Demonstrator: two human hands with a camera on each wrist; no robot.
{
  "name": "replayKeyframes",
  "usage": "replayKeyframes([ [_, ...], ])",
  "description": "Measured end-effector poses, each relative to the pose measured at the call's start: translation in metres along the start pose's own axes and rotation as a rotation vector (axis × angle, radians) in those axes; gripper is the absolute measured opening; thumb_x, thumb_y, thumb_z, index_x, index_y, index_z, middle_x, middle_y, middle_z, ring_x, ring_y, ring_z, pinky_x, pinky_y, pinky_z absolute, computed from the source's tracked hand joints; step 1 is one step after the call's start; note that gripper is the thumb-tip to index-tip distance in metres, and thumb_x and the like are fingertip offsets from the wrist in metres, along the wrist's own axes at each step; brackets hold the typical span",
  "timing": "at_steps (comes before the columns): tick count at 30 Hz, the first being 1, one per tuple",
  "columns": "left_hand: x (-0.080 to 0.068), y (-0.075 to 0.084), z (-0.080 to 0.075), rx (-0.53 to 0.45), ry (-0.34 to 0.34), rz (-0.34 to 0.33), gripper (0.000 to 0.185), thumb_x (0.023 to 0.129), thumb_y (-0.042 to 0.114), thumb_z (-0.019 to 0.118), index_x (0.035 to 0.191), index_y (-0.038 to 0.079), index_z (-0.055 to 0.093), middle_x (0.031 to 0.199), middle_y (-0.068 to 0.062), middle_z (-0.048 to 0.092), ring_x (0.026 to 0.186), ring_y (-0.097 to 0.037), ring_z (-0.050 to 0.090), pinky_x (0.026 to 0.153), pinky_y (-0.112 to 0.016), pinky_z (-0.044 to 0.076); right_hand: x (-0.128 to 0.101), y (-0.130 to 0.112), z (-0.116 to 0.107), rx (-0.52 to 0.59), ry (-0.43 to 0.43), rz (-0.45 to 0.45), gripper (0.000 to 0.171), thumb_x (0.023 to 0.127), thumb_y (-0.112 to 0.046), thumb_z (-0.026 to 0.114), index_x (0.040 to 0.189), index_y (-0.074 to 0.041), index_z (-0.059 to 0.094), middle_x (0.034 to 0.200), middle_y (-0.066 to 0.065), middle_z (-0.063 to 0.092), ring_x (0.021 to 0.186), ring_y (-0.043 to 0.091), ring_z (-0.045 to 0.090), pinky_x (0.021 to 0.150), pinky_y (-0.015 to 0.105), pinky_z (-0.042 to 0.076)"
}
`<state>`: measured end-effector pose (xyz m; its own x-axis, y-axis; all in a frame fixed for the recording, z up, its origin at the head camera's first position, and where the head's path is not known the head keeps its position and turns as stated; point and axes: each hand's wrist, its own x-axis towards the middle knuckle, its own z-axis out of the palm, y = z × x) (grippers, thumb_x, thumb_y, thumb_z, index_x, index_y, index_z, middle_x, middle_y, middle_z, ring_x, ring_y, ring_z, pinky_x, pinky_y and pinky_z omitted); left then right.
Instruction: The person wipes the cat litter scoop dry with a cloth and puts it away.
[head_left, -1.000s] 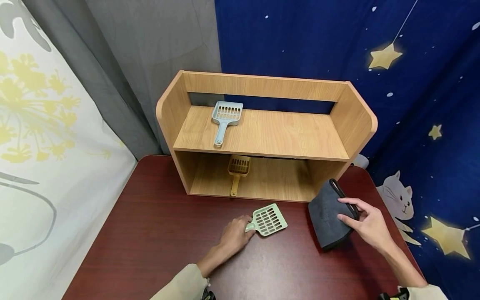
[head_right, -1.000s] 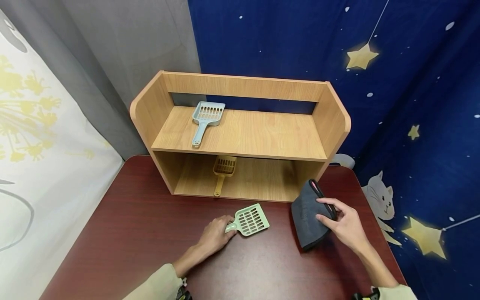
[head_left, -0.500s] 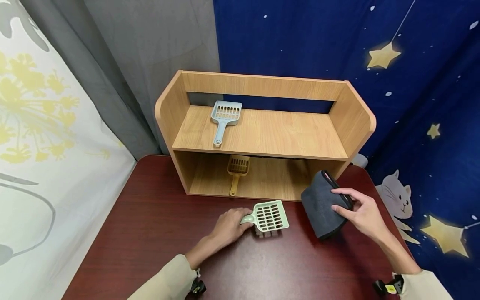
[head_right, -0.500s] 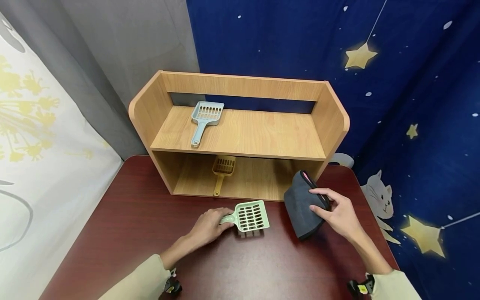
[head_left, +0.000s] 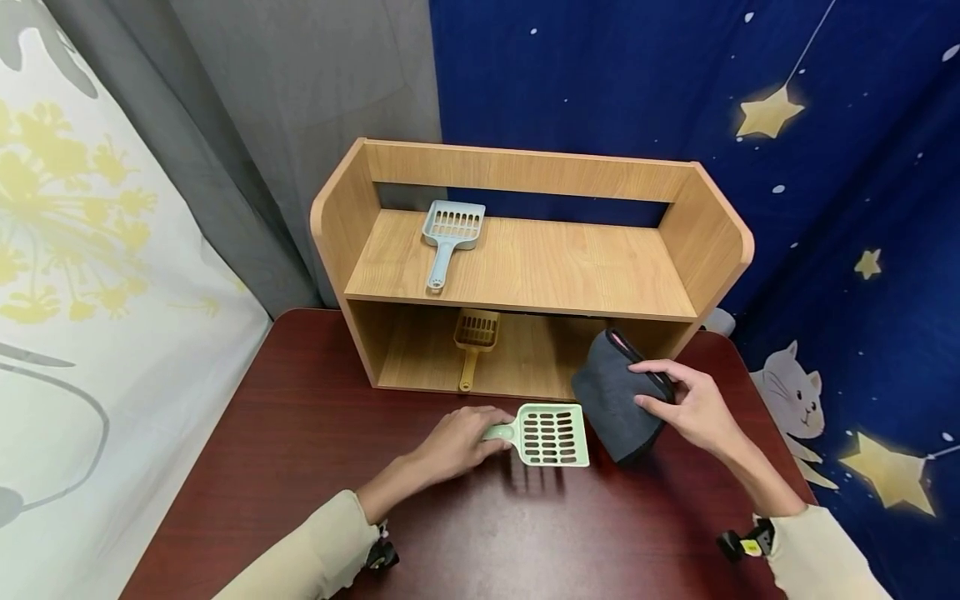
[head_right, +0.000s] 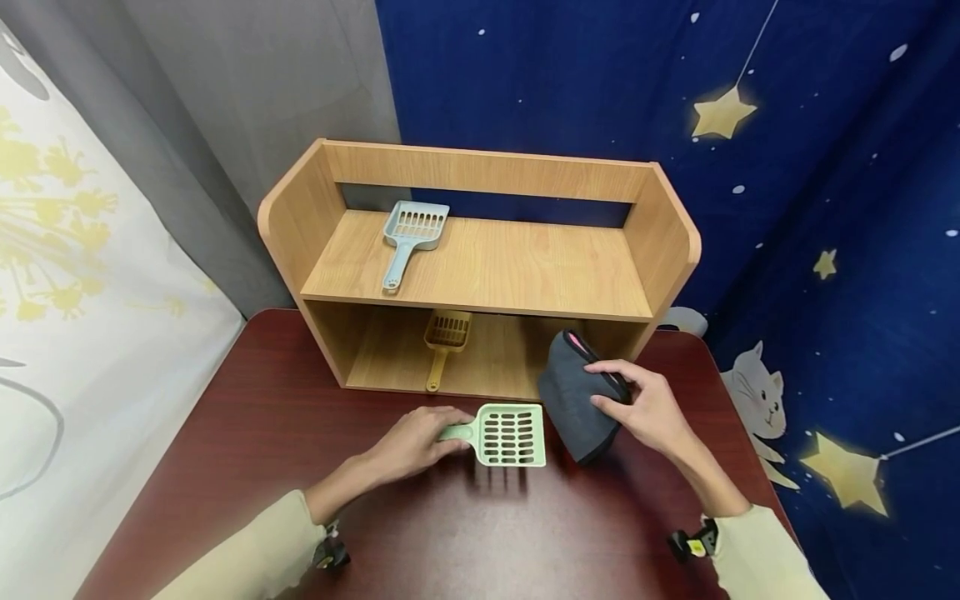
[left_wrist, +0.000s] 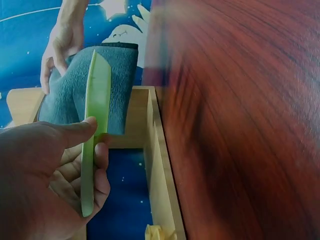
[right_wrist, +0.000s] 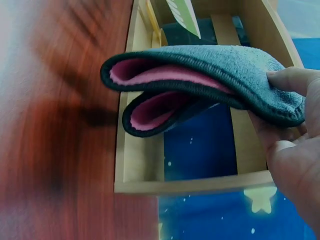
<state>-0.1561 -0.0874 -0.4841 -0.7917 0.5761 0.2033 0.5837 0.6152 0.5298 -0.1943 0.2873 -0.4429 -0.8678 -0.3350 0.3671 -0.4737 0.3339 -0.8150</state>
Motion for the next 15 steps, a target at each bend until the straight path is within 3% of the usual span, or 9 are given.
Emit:
replayKeyframes([
  [8,0.003,-0.004,-0.01,0.015,-0.062,0.076,0.032,0.098,0.02,0.078,0.128,0.01,0.075,0.11,0.001,0.075,0.088,-0.007,0.065,0.077,-0.03,0.055,0.023,0.004,0.016,-0.012,-0.122,-0.021,0.043,0.085,0.011,0.081,0.124,-0.006,0.074,0.116,0.012,0.072,0.088,0.008,0.068,0.072,0.021,0.057],
  [15,0.004,-0.005,-0.015,0.022,-0.082,0.101,0.032,0.097,0.019,0.078,0.128,0.012,0.075,0.109,0.003,0.074,0.093,-0.007,0.068,0.079,-0.031,0.057,0.041,0.001,0.032,-0.028,-0.24,-0.06,0.04,0.088,0.005,0.08,0.123,-0.013,0.075,0.117,0.008,0.074,0.099,0.011,0.066,0.082,0.02,0.053],
])
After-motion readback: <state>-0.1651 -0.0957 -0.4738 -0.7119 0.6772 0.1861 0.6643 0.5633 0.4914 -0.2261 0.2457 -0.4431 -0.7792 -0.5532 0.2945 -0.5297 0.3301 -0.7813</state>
